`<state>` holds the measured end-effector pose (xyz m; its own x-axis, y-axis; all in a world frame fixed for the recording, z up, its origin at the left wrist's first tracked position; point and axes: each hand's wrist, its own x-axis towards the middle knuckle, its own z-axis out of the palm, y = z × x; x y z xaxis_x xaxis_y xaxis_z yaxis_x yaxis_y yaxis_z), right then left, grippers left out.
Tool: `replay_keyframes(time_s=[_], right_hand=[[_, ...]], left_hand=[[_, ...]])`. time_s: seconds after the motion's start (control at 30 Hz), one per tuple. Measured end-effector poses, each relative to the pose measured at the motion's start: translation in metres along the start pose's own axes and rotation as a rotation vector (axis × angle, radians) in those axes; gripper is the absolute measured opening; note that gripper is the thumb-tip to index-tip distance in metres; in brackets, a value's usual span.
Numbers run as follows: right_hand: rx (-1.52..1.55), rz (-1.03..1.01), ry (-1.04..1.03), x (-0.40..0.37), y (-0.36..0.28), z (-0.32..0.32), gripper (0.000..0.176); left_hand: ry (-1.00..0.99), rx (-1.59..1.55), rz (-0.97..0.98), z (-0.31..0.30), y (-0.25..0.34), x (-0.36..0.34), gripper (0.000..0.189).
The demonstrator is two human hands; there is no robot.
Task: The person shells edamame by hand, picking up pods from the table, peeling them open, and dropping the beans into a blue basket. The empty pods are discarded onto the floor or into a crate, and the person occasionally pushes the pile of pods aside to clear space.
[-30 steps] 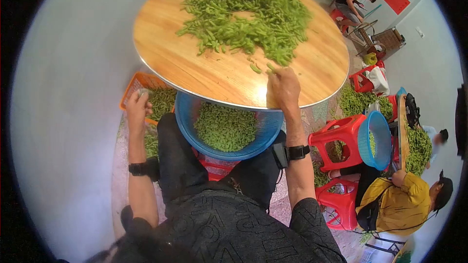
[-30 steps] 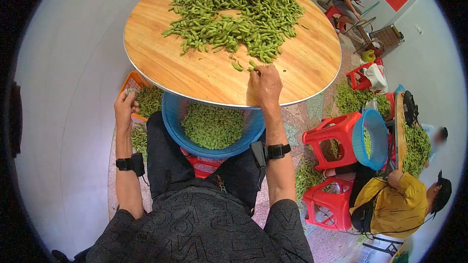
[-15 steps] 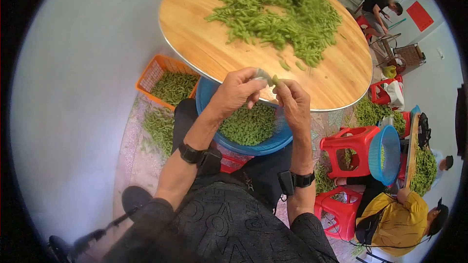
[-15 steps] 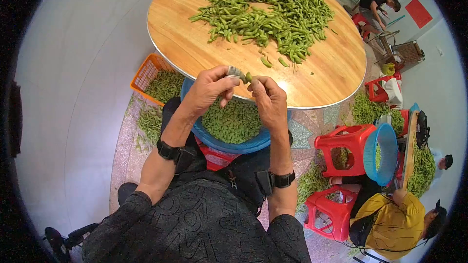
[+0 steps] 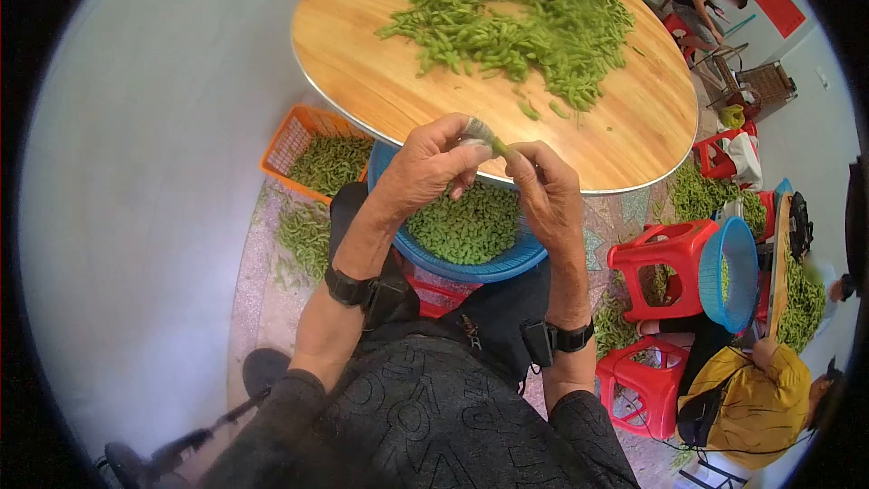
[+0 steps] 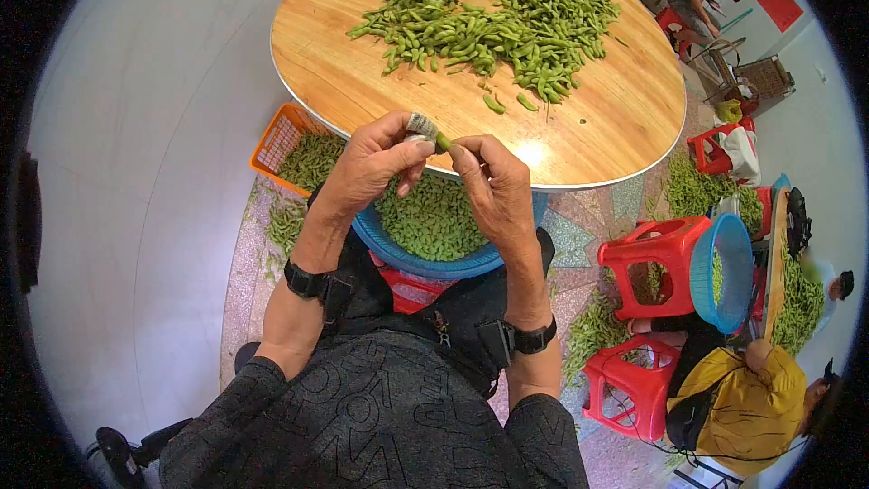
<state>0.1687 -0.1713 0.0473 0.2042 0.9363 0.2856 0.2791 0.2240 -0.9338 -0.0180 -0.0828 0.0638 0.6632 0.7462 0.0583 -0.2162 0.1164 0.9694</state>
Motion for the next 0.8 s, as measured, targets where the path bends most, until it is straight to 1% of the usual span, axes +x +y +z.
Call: replay_keyframes(time_s=[0.07,0.13,0.17,0.23,0.3,0.4,0.67,0.8], right_hand=[[-0.113,-0.095,0.013,0.0,-0.003,-0.001,0.019],[-0.148,-0.115,0.019,-0.001,-0.008,-0.001,0.018],[-0.183,-0.135,0.021,-0.002,-0.009,-0.001,0.018],[-0.177,-0.13,0.016,-0.003,-0.011,0.0,0.017],[-0.169,-0.127,0.012,-0.005,-0.011,0.0,0.017],[-0.114,-0.111,0.001,-0.006,-0.013,0.001,0.016],[-0.169,-0.177,0.009,-0.007,-0.02,0.001,0.017],[-0.166,-0.174,0.003,-0.008,-0.02,0.0,0.017]], left_hand=[[-0.012,0.006,0.014,0.001,0.001,-0.001,0.019],[-0.023,0.009,0.029,0.004,0.002,-0.002,0.019],[0.012,0.004,0.045,0.006,0.003,-0.003,0.02],[0.049,-0.001,0.061,0.006,0.003,-0.004,0.021],[-0.019,0.067,0.007,0.0,0.005,-0.006,0.022],[-0.022,0.079,-0.003,-0.001,0.008,-0.009,0.023],[-0.036,0.099,-0.015,0.0,0.013,-0.014,0.021],[-0.026,0.091,-0.033,0.003,0.018,-0.016,0.019]])
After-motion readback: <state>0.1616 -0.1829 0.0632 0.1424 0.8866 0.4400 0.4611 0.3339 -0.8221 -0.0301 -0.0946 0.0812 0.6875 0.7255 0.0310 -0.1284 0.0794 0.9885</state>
